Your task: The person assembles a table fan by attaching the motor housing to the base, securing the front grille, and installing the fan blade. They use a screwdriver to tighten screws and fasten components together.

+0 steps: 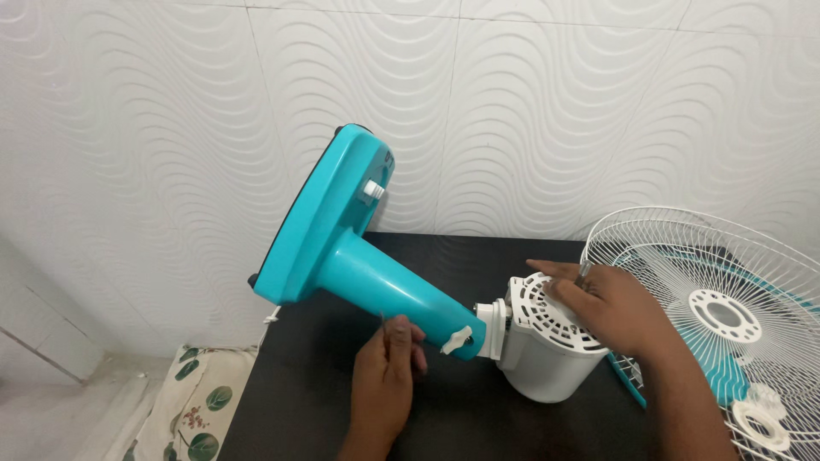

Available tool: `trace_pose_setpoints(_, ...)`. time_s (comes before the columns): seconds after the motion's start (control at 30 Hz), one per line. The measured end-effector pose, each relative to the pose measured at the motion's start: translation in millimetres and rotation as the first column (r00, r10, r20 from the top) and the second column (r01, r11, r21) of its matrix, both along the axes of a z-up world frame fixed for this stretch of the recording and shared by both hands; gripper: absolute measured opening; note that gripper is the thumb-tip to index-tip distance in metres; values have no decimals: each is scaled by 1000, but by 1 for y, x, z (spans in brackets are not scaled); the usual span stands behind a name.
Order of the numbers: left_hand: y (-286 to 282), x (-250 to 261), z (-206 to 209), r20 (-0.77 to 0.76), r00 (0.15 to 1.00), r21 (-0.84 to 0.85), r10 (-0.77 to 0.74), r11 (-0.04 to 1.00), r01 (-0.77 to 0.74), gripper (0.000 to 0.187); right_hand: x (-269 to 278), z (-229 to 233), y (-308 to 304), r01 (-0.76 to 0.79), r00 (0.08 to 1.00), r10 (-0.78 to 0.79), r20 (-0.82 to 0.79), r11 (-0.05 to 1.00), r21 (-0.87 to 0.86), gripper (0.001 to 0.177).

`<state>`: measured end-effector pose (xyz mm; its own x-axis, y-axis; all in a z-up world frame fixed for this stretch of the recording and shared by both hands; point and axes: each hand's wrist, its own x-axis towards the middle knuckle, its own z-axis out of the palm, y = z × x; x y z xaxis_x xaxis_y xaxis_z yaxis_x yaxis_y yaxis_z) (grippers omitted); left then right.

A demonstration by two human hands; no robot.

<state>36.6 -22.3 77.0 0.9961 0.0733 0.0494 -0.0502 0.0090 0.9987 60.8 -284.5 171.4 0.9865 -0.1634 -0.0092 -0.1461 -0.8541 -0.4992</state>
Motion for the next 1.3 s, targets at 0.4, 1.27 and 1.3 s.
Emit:
trace_pose_setpoints(0.4, -21, 24, -33, -44, 999, -481, -18, 877, -5, 48, 3, -8, -5, 83, 996, -84, 10, 995, 63, 46)
trace_pose_setpoints(1.27, -34, 70, -23, -28, 963, -868, -267, 484, 109, 104, 8, 0, 6, 78, 996, -79, -28, 996, -31, 59)
trace_pose_setpoints(1.3, -32, 68, -21, -22, 959, -869, -281, 480, 121, 103, 8, 2, 5, 97, 992, -100, -79, 994, -40, 58)
